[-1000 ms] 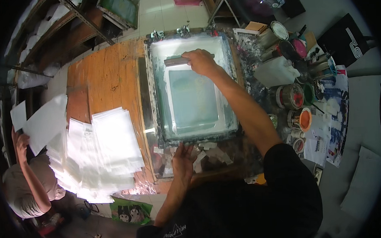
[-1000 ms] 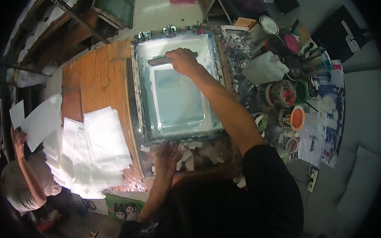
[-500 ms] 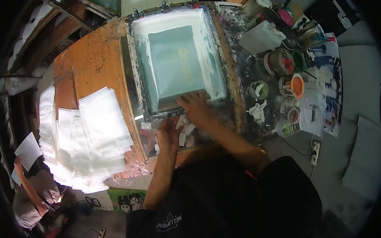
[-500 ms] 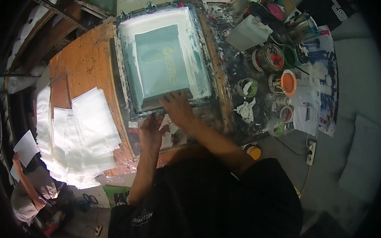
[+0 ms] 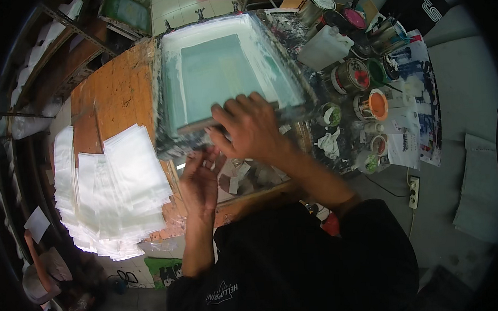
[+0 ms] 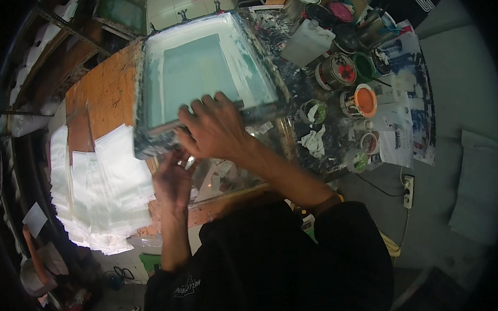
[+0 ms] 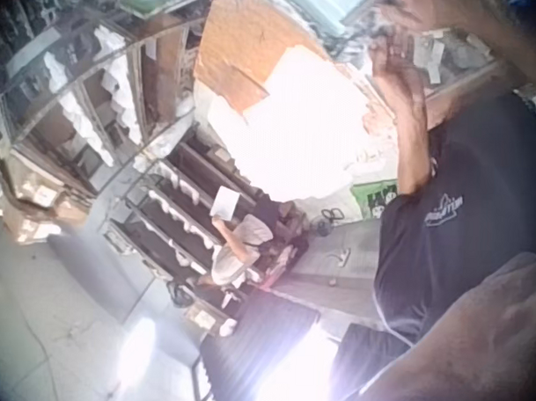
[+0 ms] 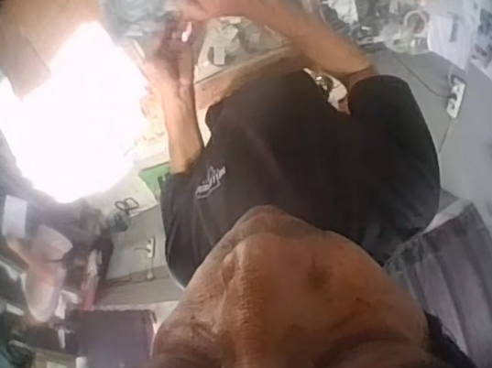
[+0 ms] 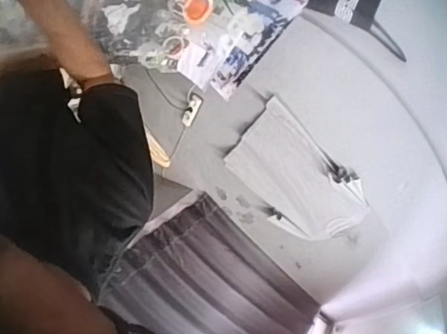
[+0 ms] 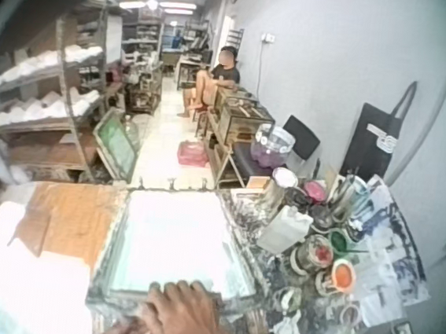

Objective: The person performs screen printing by placing white paper under a screen, applying ink with a squeegee, and peeling the printed sheet to reveal a logo. The process is repeated multiple times with consistent alignment and ink application.

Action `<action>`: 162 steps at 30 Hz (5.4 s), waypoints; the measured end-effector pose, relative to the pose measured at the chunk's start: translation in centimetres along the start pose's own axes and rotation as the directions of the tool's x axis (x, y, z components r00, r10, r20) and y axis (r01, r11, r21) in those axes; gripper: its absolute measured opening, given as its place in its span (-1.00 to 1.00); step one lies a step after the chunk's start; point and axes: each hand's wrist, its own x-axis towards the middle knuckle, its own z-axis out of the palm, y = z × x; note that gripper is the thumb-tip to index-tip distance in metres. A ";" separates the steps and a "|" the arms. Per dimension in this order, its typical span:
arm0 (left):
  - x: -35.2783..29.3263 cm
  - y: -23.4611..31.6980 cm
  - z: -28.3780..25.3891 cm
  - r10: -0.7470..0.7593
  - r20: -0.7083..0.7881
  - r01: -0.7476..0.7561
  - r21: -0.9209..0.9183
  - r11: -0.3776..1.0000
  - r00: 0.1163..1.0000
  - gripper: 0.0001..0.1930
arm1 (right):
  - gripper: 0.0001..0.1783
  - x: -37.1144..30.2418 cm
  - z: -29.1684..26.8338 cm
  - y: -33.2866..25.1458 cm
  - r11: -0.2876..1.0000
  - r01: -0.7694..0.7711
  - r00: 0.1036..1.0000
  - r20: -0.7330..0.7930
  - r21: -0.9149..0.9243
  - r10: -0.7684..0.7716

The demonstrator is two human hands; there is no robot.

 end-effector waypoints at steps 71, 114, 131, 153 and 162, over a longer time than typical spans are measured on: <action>13.7 -12.0 -5.7 0.301 0.554 -0.225 0.690 -0.688 0.777 -0.30 | -0.61 19.5 -10.6 6.3 0.980 -0.048 0.975 0.224 0.194 0.004; 5.0 -7.3 -6.6 -0.156 -0.437 0.171 -0.006 0.985 0.886 -0.44 | -0.30 8.3 19.3 18.4 0.961 -0.102 0.986 0.105 -0.258 0.133; 1.6 -2.3 -4.0 -0.045 -0.023 0.044 -0.058 0.997 0.999 -0.81 | -0.38 -3.1 2.2 0.4 0.987 -0.026 0.995 0.093 -0.158 0.041; 24.3 2.7 -0.9 0.496 0.352 -0.439 0.896 0.067 0.794 -0.81 | -0.46 22.0 -11.6 4.2 0.964 -0.258 0.956 0.159 0.063 0.246; 15.5 28.5 -23.4 0.890 -0.022 -0.025 0.999 0.037 0.455 -0.52 | -0.32 23.2 -8.4 8.3 0.986 -0.161 0.984 0.077 0.038 0.158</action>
